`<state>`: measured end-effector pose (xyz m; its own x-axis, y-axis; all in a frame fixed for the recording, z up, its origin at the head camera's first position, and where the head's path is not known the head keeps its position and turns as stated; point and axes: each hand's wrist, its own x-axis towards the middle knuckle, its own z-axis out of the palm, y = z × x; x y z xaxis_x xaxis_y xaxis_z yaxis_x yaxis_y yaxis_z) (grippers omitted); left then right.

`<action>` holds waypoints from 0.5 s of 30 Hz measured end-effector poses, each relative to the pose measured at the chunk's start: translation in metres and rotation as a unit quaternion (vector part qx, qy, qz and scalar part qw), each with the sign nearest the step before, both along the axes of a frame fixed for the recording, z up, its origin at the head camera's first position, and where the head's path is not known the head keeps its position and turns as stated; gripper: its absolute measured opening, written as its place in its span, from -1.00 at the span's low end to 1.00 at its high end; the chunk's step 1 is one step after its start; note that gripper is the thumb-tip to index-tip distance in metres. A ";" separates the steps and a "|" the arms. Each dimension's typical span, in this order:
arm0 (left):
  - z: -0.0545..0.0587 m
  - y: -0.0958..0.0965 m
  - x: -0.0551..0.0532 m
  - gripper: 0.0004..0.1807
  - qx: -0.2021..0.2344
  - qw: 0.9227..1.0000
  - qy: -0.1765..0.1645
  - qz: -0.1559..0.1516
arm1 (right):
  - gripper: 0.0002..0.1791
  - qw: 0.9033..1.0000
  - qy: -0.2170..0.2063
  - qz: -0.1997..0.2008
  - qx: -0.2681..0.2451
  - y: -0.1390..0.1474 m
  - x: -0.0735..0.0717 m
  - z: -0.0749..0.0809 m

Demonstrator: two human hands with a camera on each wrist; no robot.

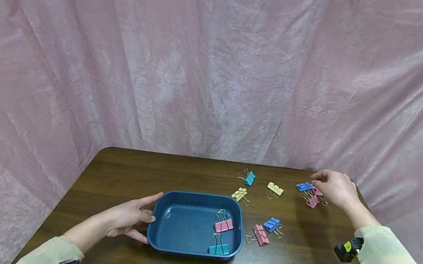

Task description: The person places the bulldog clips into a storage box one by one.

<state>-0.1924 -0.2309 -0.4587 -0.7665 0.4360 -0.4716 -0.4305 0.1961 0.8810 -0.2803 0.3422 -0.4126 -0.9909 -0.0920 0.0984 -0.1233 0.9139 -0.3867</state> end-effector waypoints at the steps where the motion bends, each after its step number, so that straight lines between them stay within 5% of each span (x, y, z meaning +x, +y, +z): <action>1: 0.000 0.000 0.000 -0.13 -0.001 1.000 0.000 0.000 | -0.69 1.000 -0.001 -0.002 0.003 0.001 0.000 -0.002; 15: -0.001 0.001 0.000 -0.12 -0.005 1.000 -0.003 0.003 | -0.69 1.000 -0.005 -0.018 0.025 0.010 -0.001 -0.026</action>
<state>-0.1925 -0.2301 -0.4592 -0.7659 0.4273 -0.4804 -0.4366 0.2029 0.8765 -0.2810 0.3526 -0.4382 -0.9945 -0.0611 0.0853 -0.0869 0.9356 -0.3422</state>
